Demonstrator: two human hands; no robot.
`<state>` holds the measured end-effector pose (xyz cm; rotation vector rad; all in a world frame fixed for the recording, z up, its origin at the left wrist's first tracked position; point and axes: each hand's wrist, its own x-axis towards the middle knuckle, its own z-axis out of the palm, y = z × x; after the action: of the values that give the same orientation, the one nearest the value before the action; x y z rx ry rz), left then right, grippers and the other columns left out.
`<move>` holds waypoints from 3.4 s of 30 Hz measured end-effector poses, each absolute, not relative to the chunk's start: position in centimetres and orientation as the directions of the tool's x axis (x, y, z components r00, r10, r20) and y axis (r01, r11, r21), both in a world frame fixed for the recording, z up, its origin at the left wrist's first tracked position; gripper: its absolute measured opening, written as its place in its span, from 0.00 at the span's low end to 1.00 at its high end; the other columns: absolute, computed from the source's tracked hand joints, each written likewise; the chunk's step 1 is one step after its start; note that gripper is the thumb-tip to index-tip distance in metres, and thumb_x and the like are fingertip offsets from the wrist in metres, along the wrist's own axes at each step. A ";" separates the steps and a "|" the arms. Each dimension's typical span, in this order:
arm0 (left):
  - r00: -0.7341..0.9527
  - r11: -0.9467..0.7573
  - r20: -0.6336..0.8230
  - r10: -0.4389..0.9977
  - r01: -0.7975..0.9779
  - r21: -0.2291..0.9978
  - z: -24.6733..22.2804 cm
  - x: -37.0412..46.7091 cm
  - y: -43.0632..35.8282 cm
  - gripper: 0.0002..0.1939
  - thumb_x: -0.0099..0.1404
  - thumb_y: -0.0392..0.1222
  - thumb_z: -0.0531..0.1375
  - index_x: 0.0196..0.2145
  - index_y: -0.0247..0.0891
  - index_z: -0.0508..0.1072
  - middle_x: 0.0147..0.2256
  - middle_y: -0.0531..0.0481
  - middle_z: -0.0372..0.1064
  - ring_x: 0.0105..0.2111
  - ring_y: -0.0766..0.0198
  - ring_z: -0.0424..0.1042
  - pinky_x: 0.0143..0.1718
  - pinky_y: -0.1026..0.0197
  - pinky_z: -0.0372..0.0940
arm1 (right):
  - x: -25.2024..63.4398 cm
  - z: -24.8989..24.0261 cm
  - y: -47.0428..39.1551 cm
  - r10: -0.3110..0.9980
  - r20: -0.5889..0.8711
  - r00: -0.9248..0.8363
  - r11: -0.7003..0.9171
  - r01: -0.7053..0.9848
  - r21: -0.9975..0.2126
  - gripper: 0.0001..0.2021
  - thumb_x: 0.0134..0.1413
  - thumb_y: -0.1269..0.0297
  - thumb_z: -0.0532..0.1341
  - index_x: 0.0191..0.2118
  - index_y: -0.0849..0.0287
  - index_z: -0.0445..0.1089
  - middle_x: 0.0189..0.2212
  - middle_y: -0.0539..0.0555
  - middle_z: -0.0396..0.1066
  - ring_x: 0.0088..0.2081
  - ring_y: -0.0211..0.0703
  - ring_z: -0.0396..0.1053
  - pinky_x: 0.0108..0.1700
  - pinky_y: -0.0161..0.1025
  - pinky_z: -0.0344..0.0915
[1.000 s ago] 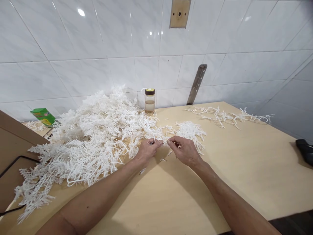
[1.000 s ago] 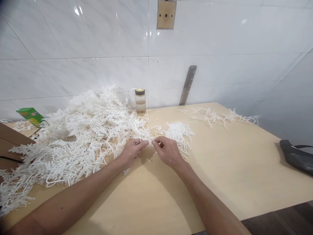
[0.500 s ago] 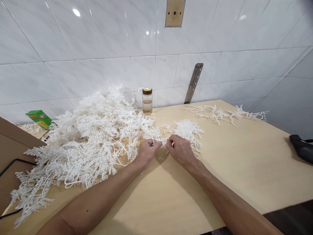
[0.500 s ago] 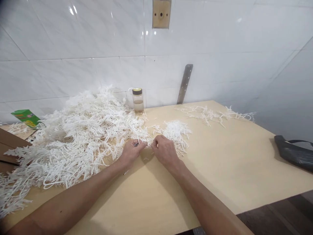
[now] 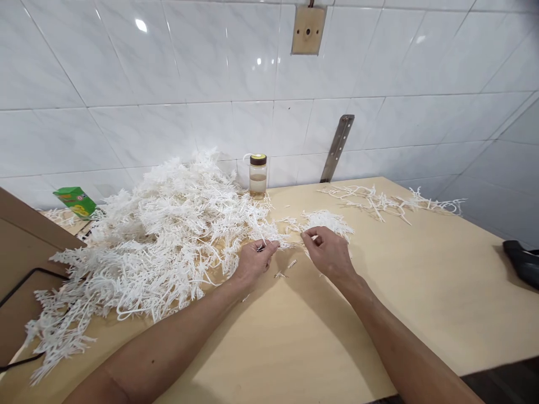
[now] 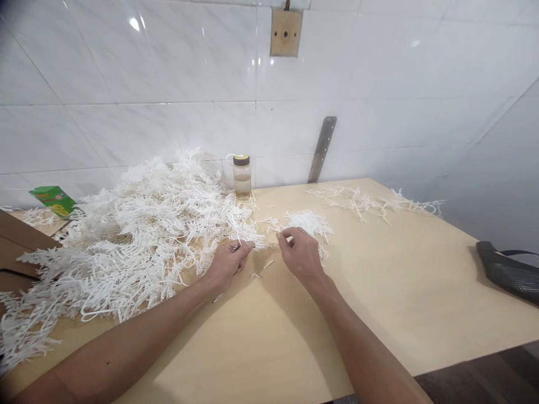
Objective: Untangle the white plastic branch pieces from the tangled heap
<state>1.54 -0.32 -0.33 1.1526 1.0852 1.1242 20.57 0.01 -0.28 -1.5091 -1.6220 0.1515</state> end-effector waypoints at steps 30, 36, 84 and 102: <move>0.107 0.067 -0.064 0.992 -0.029 0.997 -0.5 1.7 -0.3 0.22 0.52 0.58 0.66 0.20 0.37 0.65 0.13 0.60 0.53 0.15 0.74 0.50 0.18 0.67 0.45 | 18.6 -0.7 -0.6 0.997 0.079 0.014 0.069 0.349 -0.934 0.11 0.48 0.57 0.62 0.34 0.58 0.73 0.20 0.46 0.68 0.15 0.35 0.64 0.20 0.33 0.62; 0.121 0.074 -0.072 0.990 -0.014 0.997 -0.6 1.5 -0.1 0.22 0.52 0.58 0.66 0.21 0.37 0.66 0.14 0.60 0.54 0.15 0.73 0.51 0.19 0.66 0.45 | 18.6 0.0 -0.8 0.996 0.087 0.015 0.072 0.430 -0.900 0.11 0.48 0.57 0.62 0.35 0.58 0.73 0.22 0.47 0.70 0.17 0.35 0.65 0.22 0.34 0.64; 0.140 0.079 -0.072 0.988 -0.047 0.996 0.0 1.6 -0.9 0.22 0.51 0.55 0.67 0.19 0.37 0.62 0.14 0.60 0.51 0.16 0.74 0.48 0.20 0.66 0.44 | 19.6 0.0 -0.2 0.992 0.039 0.123 -0.028 0.500 -0.866 0.08 0.49 0.59 0.60 0.32 0.58 0.69 0.24 0.49 0.72 0.16 0.39 0.70 0.22 0.34 0.64; 0.105 0.143 -0.128 0.986 -0.145 0.979 0.0 1.6 -0.3 0.25 0.50 0.61 0.67 0.20 0.36 0.67 0.14 0.57 0.56 0.14 0.74 0.53 0.17 0.66 0.47 | 17.2 0.1 -1.6 0.769 0.639 -0.037 0.525 0.607 -0.597 0.07 0.60 0.63 0.58 0.35 0.58 0.72 0.36 0.55 0.74 0.23 0.34 0.64 0.28 0.35 0.65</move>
<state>1.63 -0.32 -0.04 1.0424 1.0898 1.1091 17.20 -1.62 0.07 -1.1615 -1.7304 0.1955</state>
